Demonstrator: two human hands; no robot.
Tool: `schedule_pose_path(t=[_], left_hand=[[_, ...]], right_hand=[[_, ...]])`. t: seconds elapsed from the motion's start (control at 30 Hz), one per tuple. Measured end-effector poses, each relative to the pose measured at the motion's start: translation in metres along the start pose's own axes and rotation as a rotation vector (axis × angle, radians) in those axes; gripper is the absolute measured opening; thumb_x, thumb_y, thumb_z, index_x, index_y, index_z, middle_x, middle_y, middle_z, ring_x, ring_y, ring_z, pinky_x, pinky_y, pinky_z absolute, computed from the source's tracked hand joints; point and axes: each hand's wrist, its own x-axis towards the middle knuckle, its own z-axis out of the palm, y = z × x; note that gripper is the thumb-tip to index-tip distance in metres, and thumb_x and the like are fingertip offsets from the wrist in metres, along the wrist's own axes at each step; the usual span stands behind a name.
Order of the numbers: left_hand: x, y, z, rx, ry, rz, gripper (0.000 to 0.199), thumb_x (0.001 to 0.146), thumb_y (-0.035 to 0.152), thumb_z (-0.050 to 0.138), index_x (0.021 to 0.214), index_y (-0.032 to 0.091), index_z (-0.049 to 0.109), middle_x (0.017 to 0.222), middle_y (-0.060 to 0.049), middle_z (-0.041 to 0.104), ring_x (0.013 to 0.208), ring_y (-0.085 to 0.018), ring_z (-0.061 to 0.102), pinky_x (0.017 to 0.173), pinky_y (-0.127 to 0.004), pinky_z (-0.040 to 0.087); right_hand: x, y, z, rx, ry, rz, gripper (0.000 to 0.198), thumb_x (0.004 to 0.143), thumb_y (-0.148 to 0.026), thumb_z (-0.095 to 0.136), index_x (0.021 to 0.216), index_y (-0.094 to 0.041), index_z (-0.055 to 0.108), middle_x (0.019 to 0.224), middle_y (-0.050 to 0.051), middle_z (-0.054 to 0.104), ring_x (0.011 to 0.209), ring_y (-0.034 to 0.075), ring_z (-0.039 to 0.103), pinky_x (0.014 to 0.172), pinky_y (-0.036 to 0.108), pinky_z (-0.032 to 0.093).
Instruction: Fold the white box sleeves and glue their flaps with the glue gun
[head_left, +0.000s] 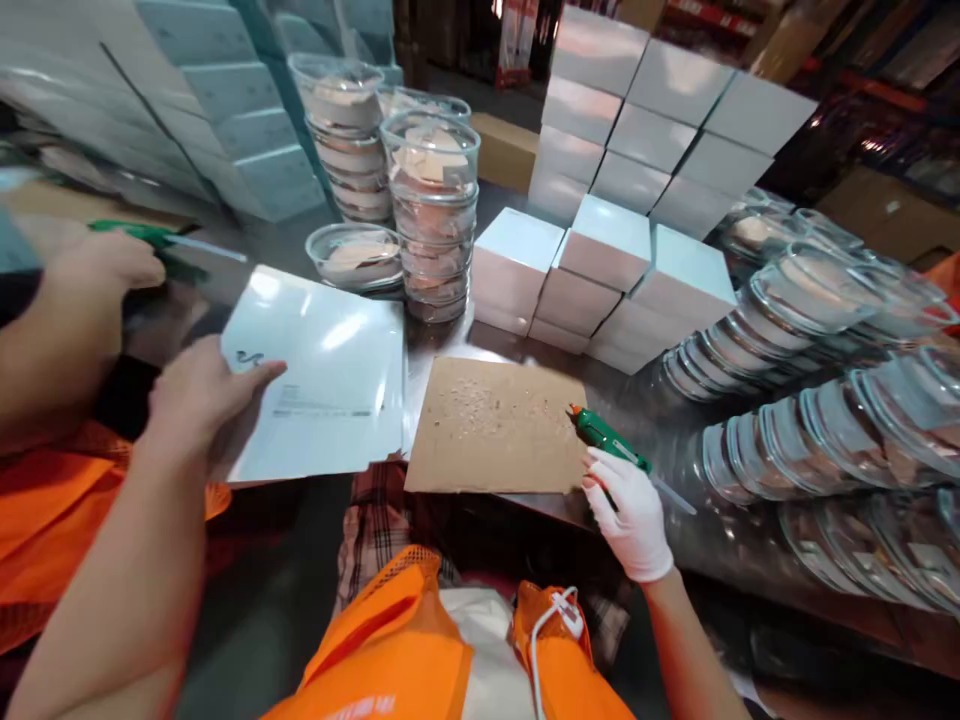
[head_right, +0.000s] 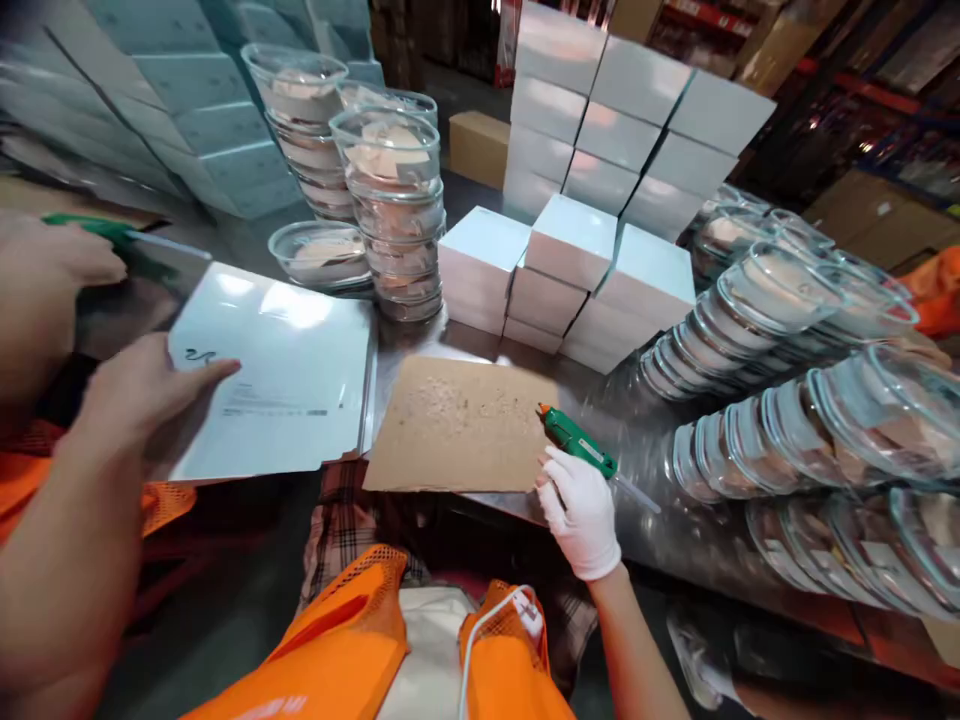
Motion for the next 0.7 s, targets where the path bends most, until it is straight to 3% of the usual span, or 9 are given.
schedule_pose_path(t=[0.07, 0.13, 0.17, 0.23, 0.33, 0.43, 0.57, 0.63, 0.7], left_hand=[[-0.036, 0.025, -0.019, -0.009, 0.171, -0.026, 0.076, 0.082, 0.067, 0.07, 0.132, 0.01, 0.065, 0.127, -0.021, 0.073, 0.118, -0.047, 0.071, 0.102, -0.073, 0.054], [-0.079, 0.054, -0.029, -0.2, 0.231, 0.239, 0.078, 0.087, 0.069, 0.066, 0.146, 0.018, 0.06, 0.13, -0.015, 0.073, 0.109, -0.035, 0.073, 0.1, -0.056, 0.06], [-0.102, 0.067, -0.028, -0.279, 0.168, 0.402, 0.081, 0.084, 0.074, 0.068, 0.144, 0.019, 0.062, 0.12, -0.012, 0.076, 0.097, -0.03, 0.073, 0.089, -0.047, 0.063], [-0.144, 0.084, -0.016, -0.374, -0.106, 0.65, 0.071, 0.087, 0.074, 0.067, 0.133, 0.02, 0.068, 0.098, -0.005, 0.078, 0.077, -0.023, 0.071, 0.068, -0.033, 0.061], [-0.186, 0.085, 0.017, -0.393, -0.39, 0.816, 0.053, 0.094, 0.067, 0.061, 0.118, 0.021, 0.071, 0.085, -0.003, 0.079, 0.065, -0.021, 0.072, 0.058, -0.028, 0.055], [-0.193, 0.067, 0.041, -0.369, -0.481, 0.859, 0.044, 0.097, 0.062, 0.061, 0.113, 0.023, 0.072, 0.086, -0.003, 0.081, 0.066, -0.021, 0.075, 0.059, -0.027, 0.056], [-0.172, 0.049, 0.044, -0.336, -0.607, 0.92, 0.042, 0.101, 0.058, 0.057, 0.124, 0.027, 0.072, 0.092, -0.003, 0.082, 0.072, -0.022, 0.077, 0.064, -0.027, 0.058], [-0.165, 0.046, 0.045, -0.312, -0.66, 0.961, 0.044, 0.104, 0.054, 0.053, 0.134, 0.028, 0.069, 0.098, -0.005, 0.081, 0.075, -0.021, 0.076, 0.066, -0.028, 0.058], [-0.167, 0.045, 0.053, -0.287, -0.704, 1.067, 0.046, 0.105, 0.051, 0.051, 0.144, 0.029, 0.064, 0.116, -0.009, 0.078, 0.093, -0.025, 0.076, 0.079, -0.032, 0.06]], right_hand=[[0.007, -0.011, -0.012, 0.068, 0.066, 0.031, 0.026, 0.102, -0.015, 0.062, 0.125, -0.022, 0.07, 0.122, 0.011, 0.079, 0.112, 0.024, 0.076, 0.094, 0.04, 0.061], [0.026, -0.029, -0.022, 0.125, 0.144, 0.019, 0.041, 0.1, -0.012, 0.063, 0.138, -0.025, 0.064, 0.13, 0.011, 0.076, 0.122, 0.025, 0.073, 0.1, 0.042, 0.06], [0.037, -0.039, -0.025, 0.137, 0.186, 0.008, 0.047, 0.099, -0.013, 0.064, 0.144, -0.027, 0.06, 0.134, 0.011, 0.074, 0.126, 0.026, 0.07, 0.103, 0.044, 0.059], [0.056, -0.058, -0.027, 0.121, 0.262, 0.013, 0.049, 0.099, -0.019, 0.065, 0.147, -0.026, 0.057, 0.136, 0.012, 0.073, 0.127, 0.028, 0.069, 0.105, 0.046, 0.058], [0.061, -0.074, -0.019, 0.113, 0.251, 0.165, 0.025, 0.102, -0.025, 0.061, 0.127, -0.021, 0.067, 0.116, 0.012, 0.077, 0.108, 0.026, 0.073, 0.097, 0.043, 0.058], [0.046, -0.071, -0.014, 0.3, 0.027, 0.348, 0.02, 0.104, -0.033, 0.059, 0.108, -0.019, 0.072, 0.099, 0.01, 0.077, 0.094, 0.023, 0.072, 0.089, 0.039, 0.057], [0.03, -0.05, -0.019, 0.861, -0.405, 0.618, 0.038, 0.098, -0.054, 0.065, 0.107, -0.018, 0.073, 0.106, 0.009, 0.076, 0.101, 0.022, 0.071, 0.095, 0.036, 0.055], [0.025, -0.045, -0.015, 1.225, -0.65, 0.661, 0.047, 0.092, -0.065, 0.069, 0.102, -0.019, 0.073, 0.108, 0.007, 0.075, 0.11, 0.023, 0.069, 0.103, 0.036, 0.053], [0.015, -0.051, -0.002, 1.483, -0.858, 0.659, 0.055, 0.082, -0.074, 0.076, 0.089, -0.02, 0.072, 0.1, 0.005, 0.075, 0.109, 0.023, 0.069, 0.107, 0.036, 0.052]])
